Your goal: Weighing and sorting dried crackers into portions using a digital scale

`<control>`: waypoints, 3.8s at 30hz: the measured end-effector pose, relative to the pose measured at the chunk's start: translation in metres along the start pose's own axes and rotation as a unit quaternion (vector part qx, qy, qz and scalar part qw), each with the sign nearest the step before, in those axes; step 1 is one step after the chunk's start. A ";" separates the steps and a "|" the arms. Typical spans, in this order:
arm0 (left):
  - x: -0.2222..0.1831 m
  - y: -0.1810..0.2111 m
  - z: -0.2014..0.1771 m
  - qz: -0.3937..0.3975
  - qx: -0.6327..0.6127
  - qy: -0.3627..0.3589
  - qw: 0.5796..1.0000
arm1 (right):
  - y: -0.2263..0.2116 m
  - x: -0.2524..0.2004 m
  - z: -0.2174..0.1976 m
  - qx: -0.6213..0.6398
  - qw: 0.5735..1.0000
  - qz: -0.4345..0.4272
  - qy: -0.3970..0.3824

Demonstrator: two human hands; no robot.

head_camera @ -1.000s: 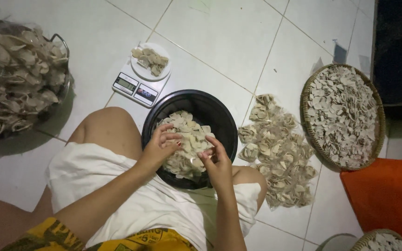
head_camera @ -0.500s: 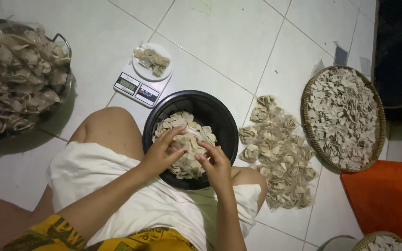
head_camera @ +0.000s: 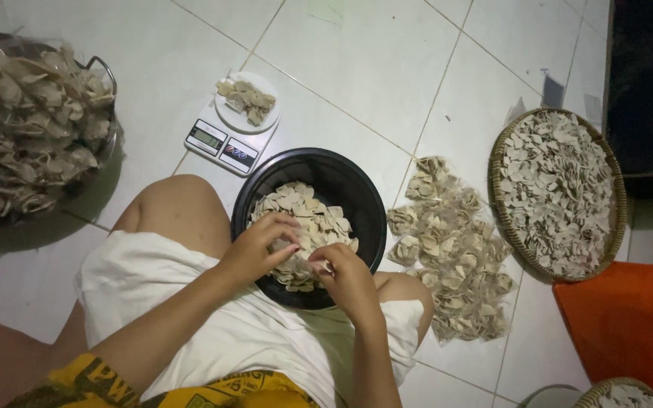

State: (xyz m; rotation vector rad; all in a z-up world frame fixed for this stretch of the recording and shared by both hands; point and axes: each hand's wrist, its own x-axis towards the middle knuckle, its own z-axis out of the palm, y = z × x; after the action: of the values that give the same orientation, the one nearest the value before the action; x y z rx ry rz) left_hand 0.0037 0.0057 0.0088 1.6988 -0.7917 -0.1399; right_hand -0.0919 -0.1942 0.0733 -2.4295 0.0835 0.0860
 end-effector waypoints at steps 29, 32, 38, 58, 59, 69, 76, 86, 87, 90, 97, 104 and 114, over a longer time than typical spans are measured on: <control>0.003 0.015 -0.006 0.193 0.150 0.010 0.970 | 0.011 0.002 -0.004 0.021 0.999 0.024 0.032; -0.001 0.009 0.002 0.228 0.156 0.006 0.961 | 0.012 0.006 -0.003 0.029 0.999 0.015 0.035; -0.005 0.009 -0.001 0.219 0.164 -0.017 0.962 | 0.040 0.012 0.006 0.064 0.996 -0.003 0.060; -0.002 0.003 -0.008 0.079 0.205 0.170 0.961 | 0.121 -0.003 -0.013 0.027 0.958 0.125 0.257; -0.002 0.002 -0.008 0.077 0.204 0.176 0.960 | 0.123 -0.001 -0.004 0.065 0.945 0.145 0.286; 0.001 0.015 -0.017 0.063 0.119 0.174 0.976 | 0.197 0.056 0.058 0.392 0.832 0.246 0.305; -0.001 0.011 -0.020 0.044 0.108 0.181 0.977 | 0.139 0.038 0.057 0.038 0.932 0.100 0.347; 0.007 -0.005 -0.020 0.075 0.102 0.163 0.978 | 0.188 0.071 0.108 0.498 0.761 0.308 0.280; 0.005 -0.010 -0.019 0.072 0.106 0.165 0.978 | 0.187 0.071 0.108 0.518 0.748 0.324 0.261; 0.004 -0.009 -0.021 0.064 0.121 0.177 0.975 | 0.211 0.075 0.120 0.525 0.744 0.326 0.255; 0.006 -0.006 -0.023 0.067 0.126 0.179 0.973 | 0.229 0.078 0.129 0.534 0.738 0.317 0.264; -0.001 -0.014 -0.015 0.027 0.089 0.160 0.983 | 0.234 0.087 0.144 0.561 0.727 0.334 0.212; 0.006 -0.024 -0.022 0.060 0.191 0.153 0.968 | 0.244 0.093 0.142 0.581 0.707 0.330 0.233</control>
State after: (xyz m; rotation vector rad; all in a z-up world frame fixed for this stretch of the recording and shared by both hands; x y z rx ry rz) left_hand 0.0294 0.0221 -0.0044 1.9654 -0.7146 0.3746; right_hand -0.0247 -0.2899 -0.1998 -0.9918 0.9358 -0.2145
